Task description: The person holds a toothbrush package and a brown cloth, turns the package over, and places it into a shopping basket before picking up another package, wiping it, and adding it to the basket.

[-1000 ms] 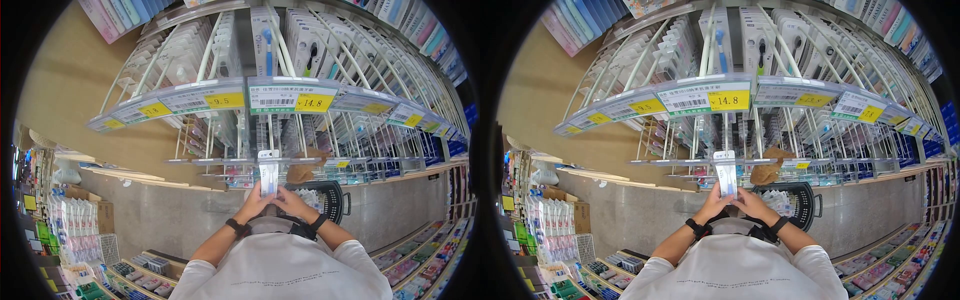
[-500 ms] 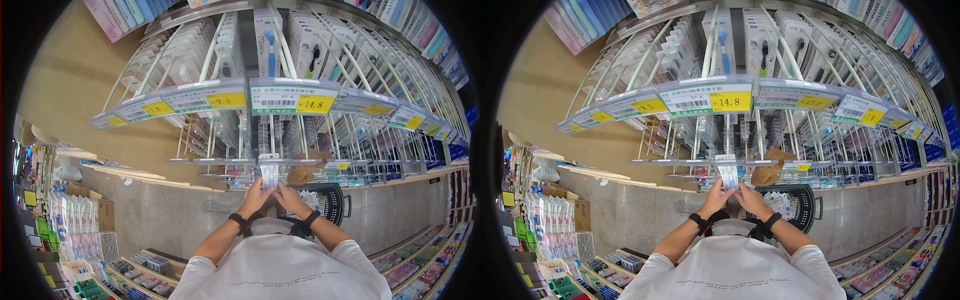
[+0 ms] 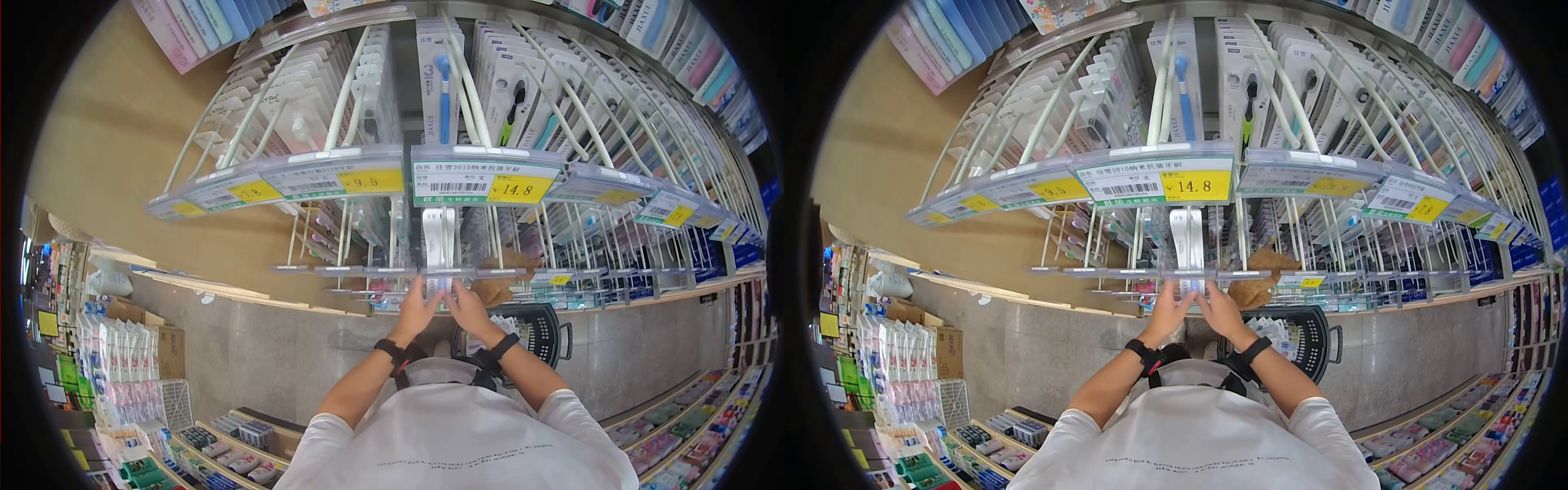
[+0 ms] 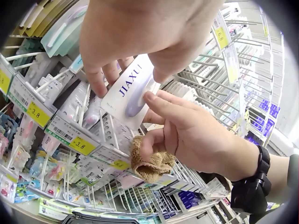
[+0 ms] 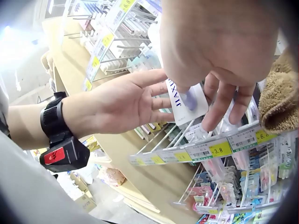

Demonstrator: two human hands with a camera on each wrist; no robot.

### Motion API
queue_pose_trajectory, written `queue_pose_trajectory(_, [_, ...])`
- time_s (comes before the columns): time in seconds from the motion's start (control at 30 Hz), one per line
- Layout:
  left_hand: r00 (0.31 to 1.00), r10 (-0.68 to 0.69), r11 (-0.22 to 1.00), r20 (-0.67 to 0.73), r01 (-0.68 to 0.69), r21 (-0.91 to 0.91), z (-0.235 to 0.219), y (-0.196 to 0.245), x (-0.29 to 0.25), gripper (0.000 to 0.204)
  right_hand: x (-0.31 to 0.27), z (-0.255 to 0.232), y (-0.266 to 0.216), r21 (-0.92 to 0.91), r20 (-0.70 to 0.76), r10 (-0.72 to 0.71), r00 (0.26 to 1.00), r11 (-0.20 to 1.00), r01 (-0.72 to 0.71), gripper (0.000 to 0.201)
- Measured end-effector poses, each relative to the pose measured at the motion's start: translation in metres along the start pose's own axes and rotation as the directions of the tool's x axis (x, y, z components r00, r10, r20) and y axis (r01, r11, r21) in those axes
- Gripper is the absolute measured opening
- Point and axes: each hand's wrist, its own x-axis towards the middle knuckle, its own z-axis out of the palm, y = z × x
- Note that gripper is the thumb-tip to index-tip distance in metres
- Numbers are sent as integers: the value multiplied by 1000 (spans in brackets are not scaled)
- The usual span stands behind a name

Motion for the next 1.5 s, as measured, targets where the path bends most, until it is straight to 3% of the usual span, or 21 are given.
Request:
queue_pose_trajectory(0.07, [1000, -10, 1000, -19, 10, 13, 2, 2, 2, 39, 11, 1, 2, 37, -36, -7, 999, 999, 8, 31])
queue_pose_trajectory(0.17, [996, -41, 989, -82, 29, -148, 3, 7, 5, 42, 26, 4, 5, 180, -104, 20, 994, 984, -1, 31])
queue_pose_trajectory(0.23, [999, -38, 999, -11, 38, 15, 2, 5, 7, 46, 35, 9, 7, 360, -215, 62, 975, 933, 20, 30])
queue_pose_trajectory(0.33, [1000, -21, 1000, 17, 21, -4, 2, 0, 14, 50, 40, 0, -10, 459, -146, 169, 975, 885, -84, 28])
queue_pose_trajectory(0.57, [997, 38, 999, 63, -38, 6, 4, -13, 35, 64, 51, -1, -19, 274, -240, 84, 967, 962, -16, 24])
queue_pose_trajectory(0.63, [947, 322, 910, -1, -309, 275, 3, -21, 44, 66, 55, -1, -17, 255, -294, 24, 955, 966, 54, 25])
queue_pose_trajectory(0.87, [986, 161, 970, 45, -167, 177, 3, -29, 60, 68, 62, -8, -18, 299, -224, 16, 974, 953, 54, 32])
queue_pose_trajectory(1.07, [997, 60, 998, 42, -60, -6, 8, -43, 68, 62, 69, -8, 0, 295, -29, 174, 984, 942, -158, 41])
queue_pose_trajectory(1.13, [986, 107, 994, 128, -109, 8, 5, -41, 74, 62, 72, 3, 21, 217, -88, 17, 996, 976, 3, 46])
queue_pose_trajectory(1.23, [995, -10, 1000, 96, 9, 12, 10, -52, 75, 69, 65, -6, 8, 119, -73, -1, 997, 993, 10, 52])
queue_pose_trajectory(1.37, [993, -27, 999, 113, 31, -32, 9, -51, 66, 69, 61, 3, 13, 137, -43, -21, 999, 990, 27, 55])
queue_pose_trajectory(1.43, [988, -18, 968, 151, -21, 252, 2, -25, 61, 67, 57, 3, 9, 200, -90, -2, 996, 980, 20, 53])
queue_pose_trajectory(1.47, [989, -18, 967, 150, -21, 254, 2, -26, 60, 67, 54, 4, 12, 202, -90, -3, 996, 979, 22, 53])
queue_pose_trajectory(1.5, [986, -3, 963, 168, -42, 264, 3, -28, 59, 65, 50, 4, 16, 98, -125, -108, 986, 988, 120, 54])
